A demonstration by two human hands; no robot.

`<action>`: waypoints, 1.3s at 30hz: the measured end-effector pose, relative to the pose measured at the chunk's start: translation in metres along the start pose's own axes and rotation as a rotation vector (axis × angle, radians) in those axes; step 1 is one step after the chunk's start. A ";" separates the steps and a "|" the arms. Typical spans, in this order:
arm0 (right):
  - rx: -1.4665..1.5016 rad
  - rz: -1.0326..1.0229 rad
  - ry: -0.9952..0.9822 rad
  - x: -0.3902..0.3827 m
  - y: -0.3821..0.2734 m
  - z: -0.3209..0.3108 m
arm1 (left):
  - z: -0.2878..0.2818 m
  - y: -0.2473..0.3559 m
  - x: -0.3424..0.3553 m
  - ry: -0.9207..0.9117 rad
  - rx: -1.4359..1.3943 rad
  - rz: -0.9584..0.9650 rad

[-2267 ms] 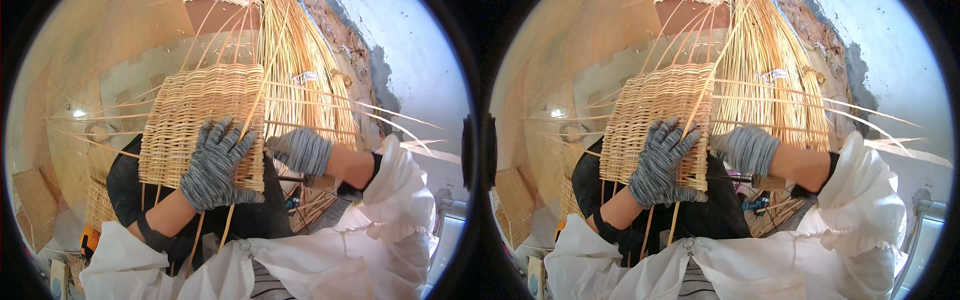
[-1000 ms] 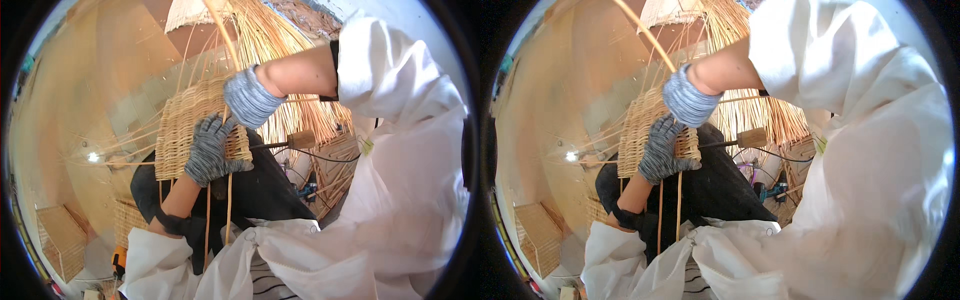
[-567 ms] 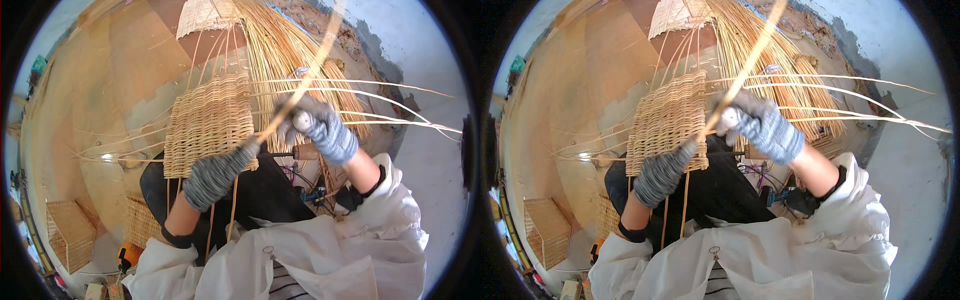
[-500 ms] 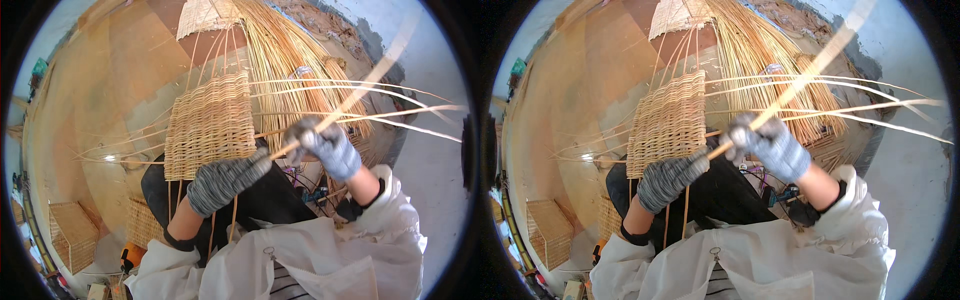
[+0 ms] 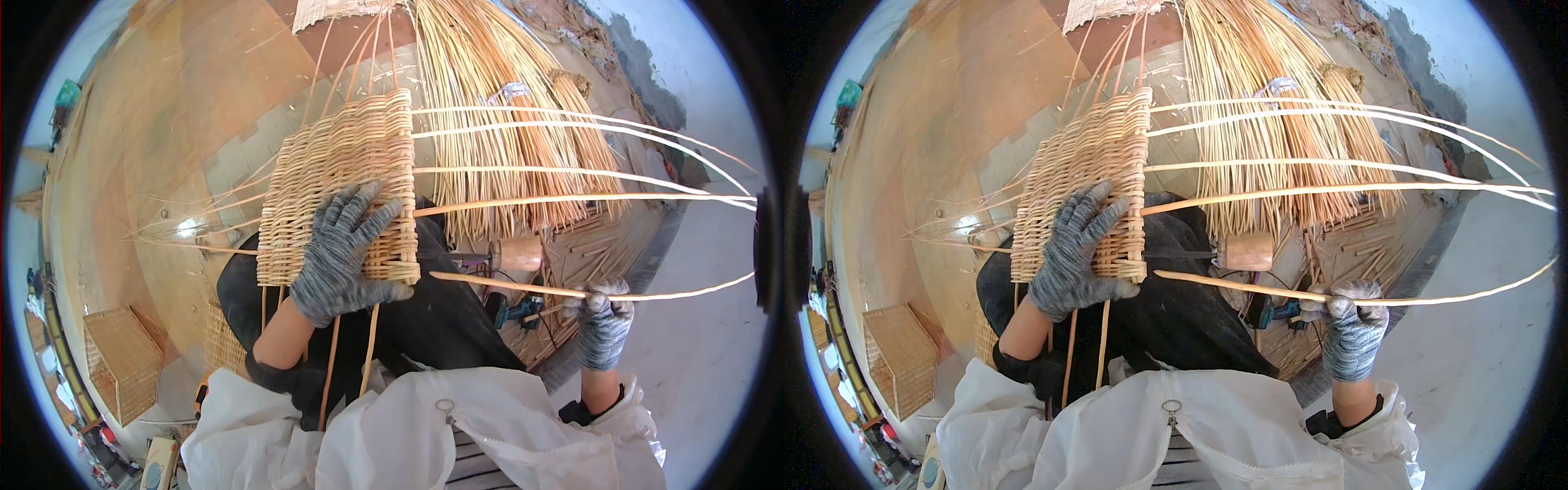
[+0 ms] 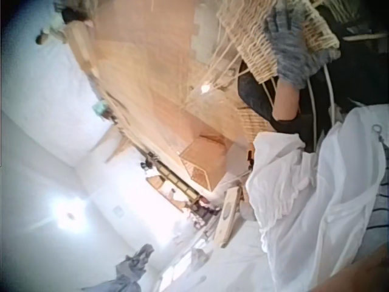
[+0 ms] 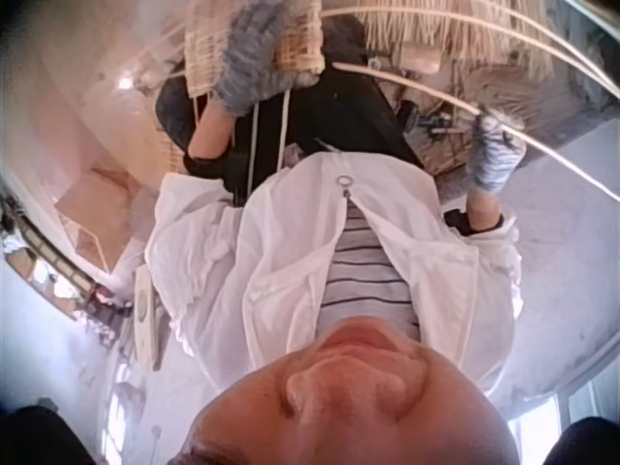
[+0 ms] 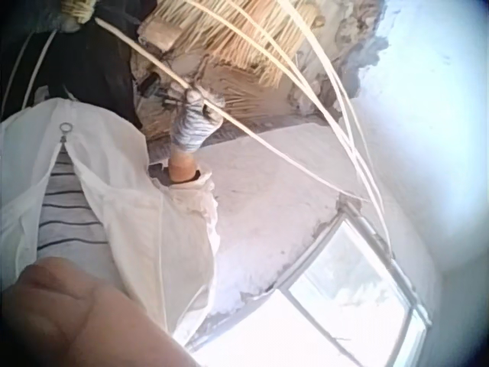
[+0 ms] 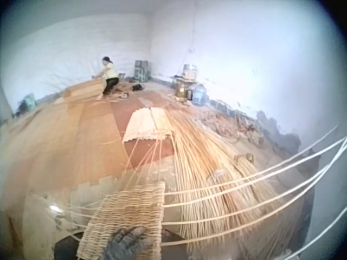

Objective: Manually weaving a basket using long strips of reed or willow.

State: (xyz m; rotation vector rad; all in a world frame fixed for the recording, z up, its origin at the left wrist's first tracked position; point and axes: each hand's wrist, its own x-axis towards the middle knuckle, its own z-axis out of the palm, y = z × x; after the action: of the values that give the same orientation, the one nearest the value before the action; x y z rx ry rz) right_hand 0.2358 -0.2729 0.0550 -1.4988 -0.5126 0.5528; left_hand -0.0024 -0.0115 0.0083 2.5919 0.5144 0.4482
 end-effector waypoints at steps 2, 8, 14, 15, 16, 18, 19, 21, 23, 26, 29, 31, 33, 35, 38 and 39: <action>0.026 -0.027 -0.008 0.002 0.002 0.004 | -0.021 -0.006 0.003 -0.210 -0.130 0.026; 0.052 -0.088 0.010 0.004 -0.001 0.021 | -0.045 -0.016 0.017 -0.342 -0.221 -0.009; 0.086 -0.132 0.056 -0.001 0.005 0.024 | -0.008 -0.007 0.021 -0.054 -0.075 0.049; 0.142 -0.152 0.116 -0.001 0.009 0.023 | -0.005 -0.008 0.021 -0.035 -0.089 0.061; 0.121 -0.186 0.154 -0.003 0.013 0.024 | -0.002 -0.009 0.022 -0.037 -0.072 0.061; -0.110 -0.173 0.037 -0.002 0.022 0.027 | 0.000 -0.010 0.022 -0.029 -0.053 0.055; -0.227 -0.174 -0.016 -0.001 0.026 0.030 | 0.002 -0.010 0.023 -0.024 -0.073 0.041; -0.246 -0.063 0.058 0.003 0.030 0.038 | 0.003 -0.010 0.023 -0.014 -0.083 0.023; -0.169 -0.254 0.027 0.010 0.024 0.048 | 0.003 -0.010 0.024 -0.055 -0.068 0.018; 0.069 -0.199 0.083 0.016 0.006 0.063 | 0.000 -0.011 0.023 -0.071 -0.097 0.015; 0.636 -0.123 -0.066 0.029 -0.017 0.067 | -0.004 -0.012 0.024 -0.106 -0.050 0.036; 0.921 -0.081 -0.315 0.037 -0.023 0.066 | -0.006 -0.010 0.026 -0.120 -0.069 0.019; 1.026 -0.158 -0.416 0.046 -0.023 0.063 | -0.010 -0.009 0.026 -0.126 -0.084 0.081; 1.033 -0.217 -0.478 0.051 -0.017 0.060 | -0.011 -0.009 0.026 -0.162 -0.079 0.023; 1.178 -0.292 -0.480 0.055 -0.008 0.057 | -0.013 -0.010 0.025 -0.208 -0.130 -0.005; 1.165 -0.280 -0.466 0.055 -0.006 0.057 | -0.012 -0.011 0.023 -0.190 -0.137 -0.010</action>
State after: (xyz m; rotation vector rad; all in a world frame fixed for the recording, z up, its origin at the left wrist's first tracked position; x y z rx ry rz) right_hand 0.2426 -0.1944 0.0601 -0.1792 -0.5859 0.7858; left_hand 0.0105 0.0120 0.0182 2.4664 0.4163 0.2226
